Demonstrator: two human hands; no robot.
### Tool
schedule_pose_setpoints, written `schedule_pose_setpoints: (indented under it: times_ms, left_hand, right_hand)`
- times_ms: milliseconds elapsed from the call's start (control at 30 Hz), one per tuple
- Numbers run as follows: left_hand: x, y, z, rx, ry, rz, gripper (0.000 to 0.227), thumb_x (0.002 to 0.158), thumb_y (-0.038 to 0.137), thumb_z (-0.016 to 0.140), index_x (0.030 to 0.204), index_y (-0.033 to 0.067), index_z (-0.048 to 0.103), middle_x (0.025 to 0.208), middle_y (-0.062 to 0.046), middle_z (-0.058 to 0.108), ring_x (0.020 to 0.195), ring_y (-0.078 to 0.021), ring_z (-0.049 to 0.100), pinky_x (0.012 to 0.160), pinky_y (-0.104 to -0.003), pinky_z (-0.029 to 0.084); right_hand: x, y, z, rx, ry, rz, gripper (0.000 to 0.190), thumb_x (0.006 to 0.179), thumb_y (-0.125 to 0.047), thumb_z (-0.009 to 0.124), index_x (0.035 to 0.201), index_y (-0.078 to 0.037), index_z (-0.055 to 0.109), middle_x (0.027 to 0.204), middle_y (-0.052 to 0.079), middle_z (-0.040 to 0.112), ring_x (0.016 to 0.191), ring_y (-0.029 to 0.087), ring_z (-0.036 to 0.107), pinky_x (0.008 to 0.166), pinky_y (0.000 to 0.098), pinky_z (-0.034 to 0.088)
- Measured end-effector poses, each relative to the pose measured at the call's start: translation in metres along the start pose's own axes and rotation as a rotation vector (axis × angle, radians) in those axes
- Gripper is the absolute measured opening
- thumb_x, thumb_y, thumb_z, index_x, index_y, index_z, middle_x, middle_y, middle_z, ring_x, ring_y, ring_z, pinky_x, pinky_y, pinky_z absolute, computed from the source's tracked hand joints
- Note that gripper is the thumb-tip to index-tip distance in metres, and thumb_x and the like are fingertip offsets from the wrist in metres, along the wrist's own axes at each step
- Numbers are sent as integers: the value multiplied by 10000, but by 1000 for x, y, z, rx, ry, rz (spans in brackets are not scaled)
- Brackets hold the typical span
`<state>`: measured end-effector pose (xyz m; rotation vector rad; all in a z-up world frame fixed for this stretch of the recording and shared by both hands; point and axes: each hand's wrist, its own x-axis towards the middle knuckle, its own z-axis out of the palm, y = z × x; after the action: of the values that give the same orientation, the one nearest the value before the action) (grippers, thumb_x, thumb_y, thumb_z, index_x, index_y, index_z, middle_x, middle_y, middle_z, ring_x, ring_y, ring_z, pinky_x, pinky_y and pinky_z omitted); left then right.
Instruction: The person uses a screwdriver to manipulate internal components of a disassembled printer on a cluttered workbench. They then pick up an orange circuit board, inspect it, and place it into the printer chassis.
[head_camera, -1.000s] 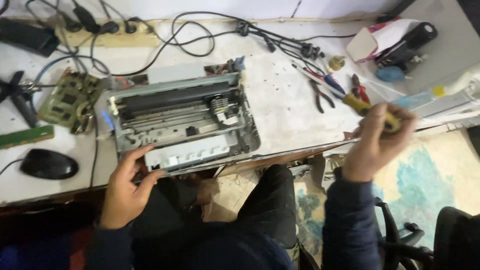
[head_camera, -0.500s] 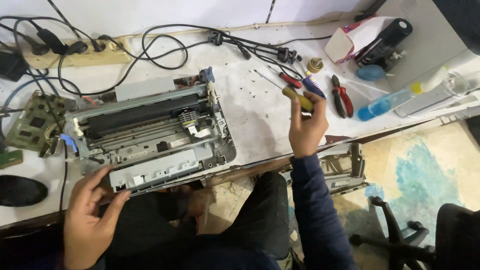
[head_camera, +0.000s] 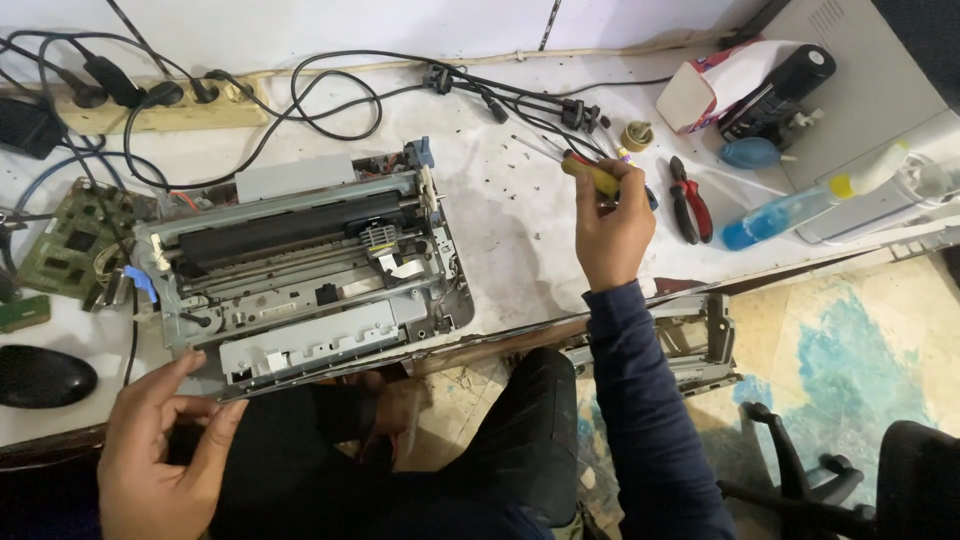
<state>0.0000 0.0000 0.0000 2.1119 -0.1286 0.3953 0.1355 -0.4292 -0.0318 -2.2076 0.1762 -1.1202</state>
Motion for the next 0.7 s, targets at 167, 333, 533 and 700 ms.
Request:
schedule_pose_setpoints:
  times_ms: [167,333,533,700]
  left_hand:
    - [-1,0,1,-12,6,8,554,905,-69,709,1433,-122,550,1359,-293,606,879,-287,660,823,-381,545]
    - [-1,-5,-2,6,-26,-16,551,903,-46,704,1429,-112,551,1359,-287,606,900,-308,671,819,-400,559]
    - [-3,-17,-1,-8,-42,-18,564,896,-36,710,1435,-109,559,1336,-268,621,886,-286,668,813,-382,561]
    - [-2,-20,2,2,-39,2,541,900,-39,720,1419,-108,583,1308,-262,618,866,-273,666,825,-379,578]
  right_hand:
    - [-2,4,-6,-42,-8,-42,218,1026,-216,710,1107,-57,584,1037,99,743,807,215,709,650,313,583]
    - [-6,2,-20,-29,-12,-40,291,1027,-251,740,1106,-13,594,1066,132,712,846,224,695,650,314,589]
    - [-11,-3,-33,-22,-21,-34,225,1044,-184,709,1130,-1,610,1016,141,700,842,217,675,670,309,575]
    - [-13,0,-39,-36,-37,-23,232,1044,-195,698,1154,-13,606,1034,137,709,823,218,669,672,321,572]
